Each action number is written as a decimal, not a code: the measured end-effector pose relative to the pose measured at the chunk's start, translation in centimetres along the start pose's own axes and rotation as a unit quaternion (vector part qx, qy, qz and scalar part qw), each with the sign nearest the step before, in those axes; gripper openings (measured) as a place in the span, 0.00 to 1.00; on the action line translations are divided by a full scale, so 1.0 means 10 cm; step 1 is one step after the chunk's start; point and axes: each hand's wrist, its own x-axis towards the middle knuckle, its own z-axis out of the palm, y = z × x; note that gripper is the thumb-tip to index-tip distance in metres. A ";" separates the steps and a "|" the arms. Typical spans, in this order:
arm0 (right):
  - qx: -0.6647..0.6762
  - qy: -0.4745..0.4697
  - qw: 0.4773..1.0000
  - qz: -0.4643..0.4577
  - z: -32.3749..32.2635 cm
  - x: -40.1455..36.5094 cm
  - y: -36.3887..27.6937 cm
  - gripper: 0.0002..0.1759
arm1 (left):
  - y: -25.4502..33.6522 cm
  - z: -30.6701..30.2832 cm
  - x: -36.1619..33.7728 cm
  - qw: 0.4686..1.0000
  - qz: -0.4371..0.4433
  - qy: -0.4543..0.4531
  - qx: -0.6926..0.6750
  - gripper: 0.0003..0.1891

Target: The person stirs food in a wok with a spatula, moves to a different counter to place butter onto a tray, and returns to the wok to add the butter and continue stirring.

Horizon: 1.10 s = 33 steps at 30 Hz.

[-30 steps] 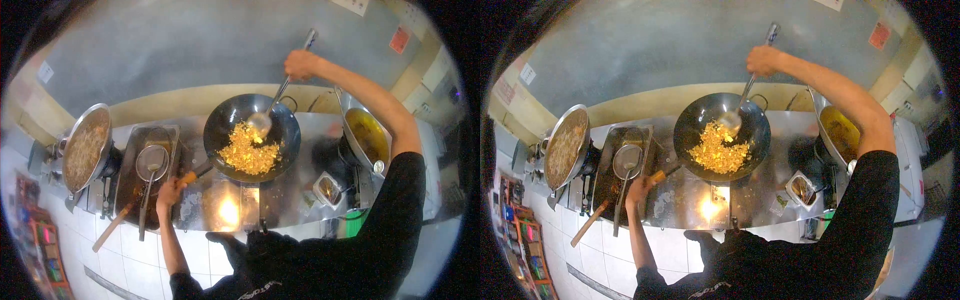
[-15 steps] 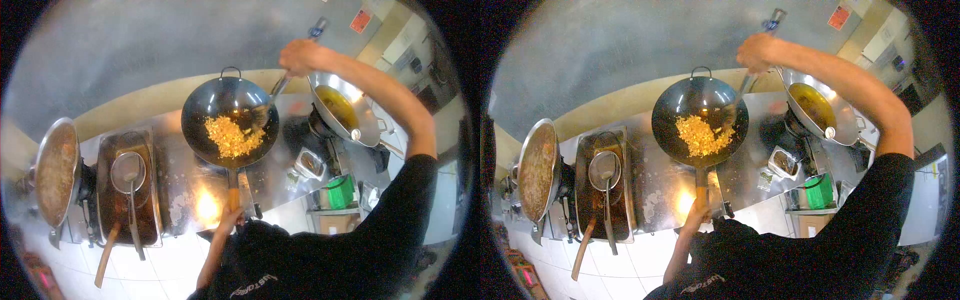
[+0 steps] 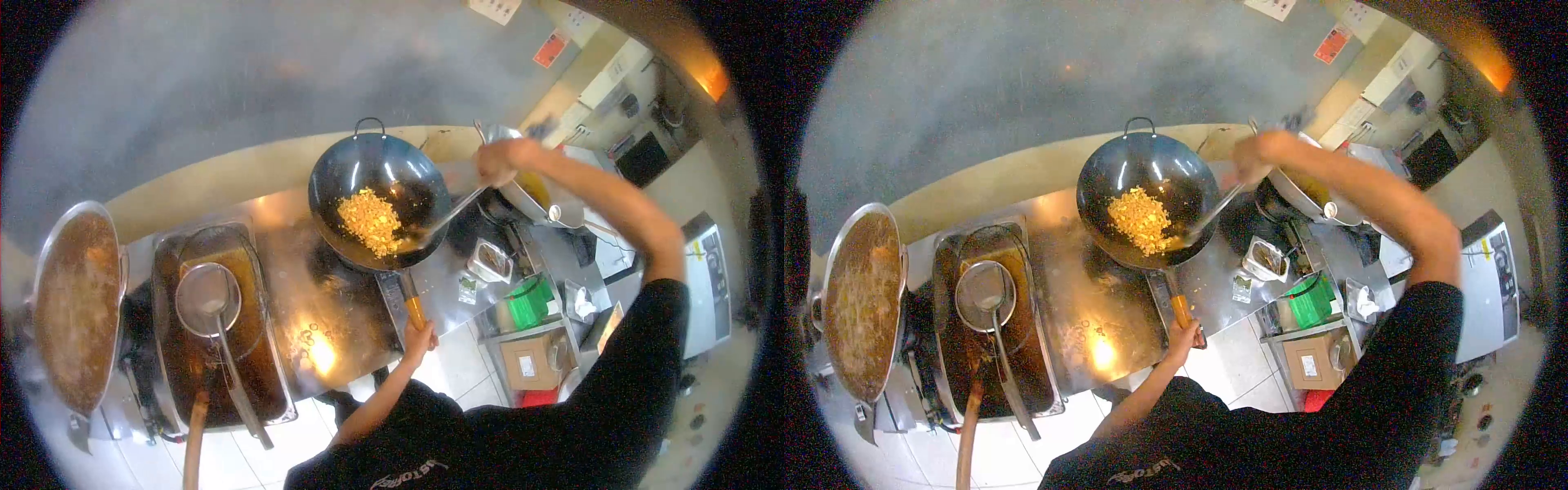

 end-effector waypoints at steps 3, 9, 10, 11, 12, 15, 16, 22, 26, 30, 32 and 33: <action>0.134 0.057 0.989 0.003 0.28 0.05 -0.43 0.23 | -0.01 -0.02 0.02 1.000 -0.004 -0.018 -0.013 0.11; 0.116 -0.025 0.993 0.010 0.21 -0.19 -0.55 0.24 | 0.09 -0.02 -0.05 0.999 -0.006 -0.038 -0.025 0.12; 0.142 -0.049 0.989 0.010 0.24 -0.24 -0.68 0.25 | 0.10 -0.03 -0.03 0.998 0.001 -0.046 -0.029 0.12; 0.158 0.015 0.986 -0.047 0.52 -0.08 -0.79 0.26 | 0.09 -0.07 -0.02 0.998 0.000 -0.052 -0.027 0.12; 0.172 0.077 0.976 -0.105 0.93 0.18 -0.93 0.26 | 0.05 -0.12 0.00 0.997 -0.027 -0.071 -0.005 0.14; 0.275 0.168 0.947 -0.008 1.80 0.13 -1.30 0.25 | 0.16 -0.18 -0.01 0.995 -0.037 -0.090 0.003 0.14; 0.269 0.144 0.952 0.013 1.93 0.04 -1.22 0.26 | 0.18 -0.15 -0.05 0.995 -0.028 -0.090 -0.017 0.14; 0.330 0.165 0.928 0.052 1.96 0.50 -1.83 0.28 | 0.19 -0.23 -0.03 0.990 -0.068 -0.122 0.009 0.14; 0.387 0.089 0.917 0.035 2.14 0.39 -1.61 0.27 | 0.12 -0.23 -0.04 0.993 -0.034 -0.114 -0.015 0.12; 0.394 0.141 0.905 0.076 2.32 0.77 -1.89 0.29 | 0.23 -0.15 -0.10 0.993 -0.038 -0.110 -0.018 0.11; 0.388 0.107 0.915 0.031 2.48 0.42 -1.61 0.26 | 0.31 -0.10 -0.11 0.995 -0.022 -0.095 0.001 0.11; 0.407 0.185 0.894 0.027 2.54 0.47 -1.44 0.27 | 0.29 -0.07 -0.09 0.997 -0.013 -0.081 -0.001 0.11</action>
